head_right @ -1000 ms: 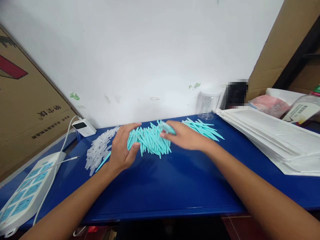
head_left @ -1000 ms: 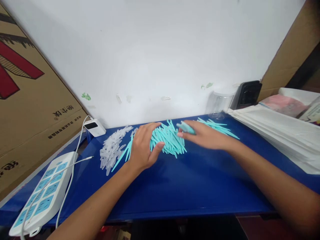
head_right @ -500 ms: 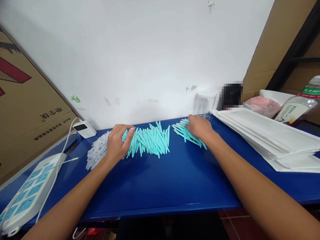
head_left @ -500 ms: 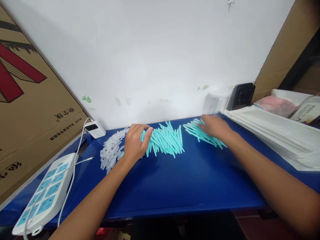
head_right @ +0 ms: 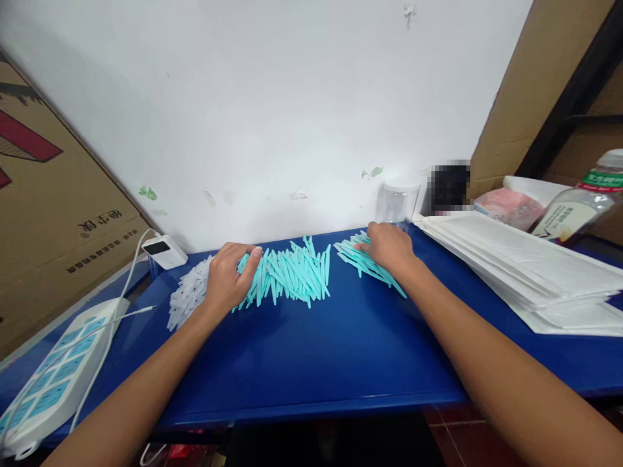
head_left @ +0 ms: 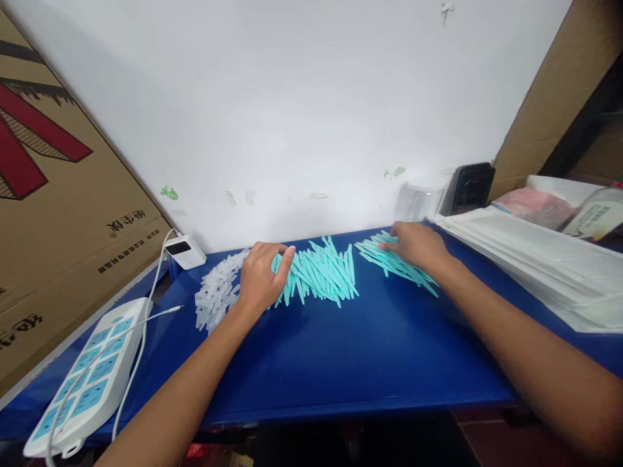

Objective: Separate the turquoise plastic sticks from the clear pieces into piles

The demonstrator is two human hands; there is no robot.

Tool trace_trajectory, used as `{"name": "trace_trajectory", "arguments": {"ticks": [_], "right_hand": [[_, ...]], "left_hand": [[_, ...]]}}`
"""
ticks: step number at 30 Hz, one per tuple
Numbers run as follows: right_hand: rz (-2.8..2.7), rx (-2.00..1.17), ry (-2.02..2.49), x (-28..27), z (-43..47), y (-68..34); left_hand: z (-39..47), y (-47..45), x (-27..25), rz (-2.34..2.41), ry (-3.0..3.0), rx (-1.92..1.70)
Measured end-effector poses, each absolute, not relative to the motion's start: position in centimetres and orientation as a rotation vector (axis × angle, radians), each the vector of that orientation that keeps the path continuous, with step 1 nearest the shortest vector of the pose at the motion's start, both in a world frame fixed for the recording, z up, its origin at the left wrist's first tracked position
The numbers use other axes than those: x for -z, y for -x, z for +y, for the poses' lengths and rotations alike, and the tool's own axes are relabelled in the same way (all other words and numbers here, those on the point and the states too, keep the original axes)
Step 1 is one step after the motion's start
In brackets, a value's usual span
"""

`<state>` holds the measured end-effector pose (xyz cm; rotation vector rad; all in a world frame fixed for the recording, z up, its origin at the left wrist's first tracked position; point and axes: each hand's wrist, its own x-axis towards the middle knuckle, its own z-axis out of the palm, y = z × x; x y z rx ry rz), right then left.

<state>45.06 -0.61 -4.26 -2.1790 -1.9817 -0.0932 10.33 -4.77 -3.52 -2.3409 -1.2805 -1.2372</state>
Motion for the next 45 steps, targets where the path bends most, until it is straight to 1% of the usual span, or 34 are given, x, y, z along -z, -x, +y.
{"name": "trace_trajectory", "arguments": {"ticks": [7, 10, 14, 17, 19, 23, 28, 40, 45], "right_hand": [[-1.929, 0.147, 2.105, 4.1, -0.5, -45.2], [-1.980, 0.141, 1.945, 3.6, -0.8, -44.5], [-2.073, -0.050, 1.724, 3.7, -1.5, -42.8], [-2.038, -0.141, 1.733, 4.7, -1.9, -41.0], [-2.038, -0.148, 1.778, 5.5, -2.1, -39.7], [-2.093, -0.142, 1.891, 6.6, -2.2, -37.9], [-2.059, -0.137, 1.954, 6.6, -2.6, -36.9], [-2.188, -0.343, 1.913, 6.0, -3.0, -37.4], [-2.240, -0.342, 1.946, 5.6, -3.5, -37.3]], "left_hand": [[-4.1, -9.2, 2.7, -1.318, 2.241, 1.141], [-3.3, -7.6, 2.1, -1.469, 2.118, 0.947], [-2.0, -5.5, 1.7, -1.717, 1.987, 0.632], [-1.5, -4.6, 1.8, -1.839, 1.958, 0.462], [-1.4, -4.5, 1.9, -1.875, 1.962, 0.404], [-1.5, -4.7, 2.1, -1.875, 1.981, 0.380], [-1.6, -4.9, 2.1, -1.865, 2.001, 0.388], [-1.8, -5.1, 1.8, -1.858, 2.003, 0.412], [-1.8, -5.0, 1.9, -1.841, 2.009, 0.408]]}}
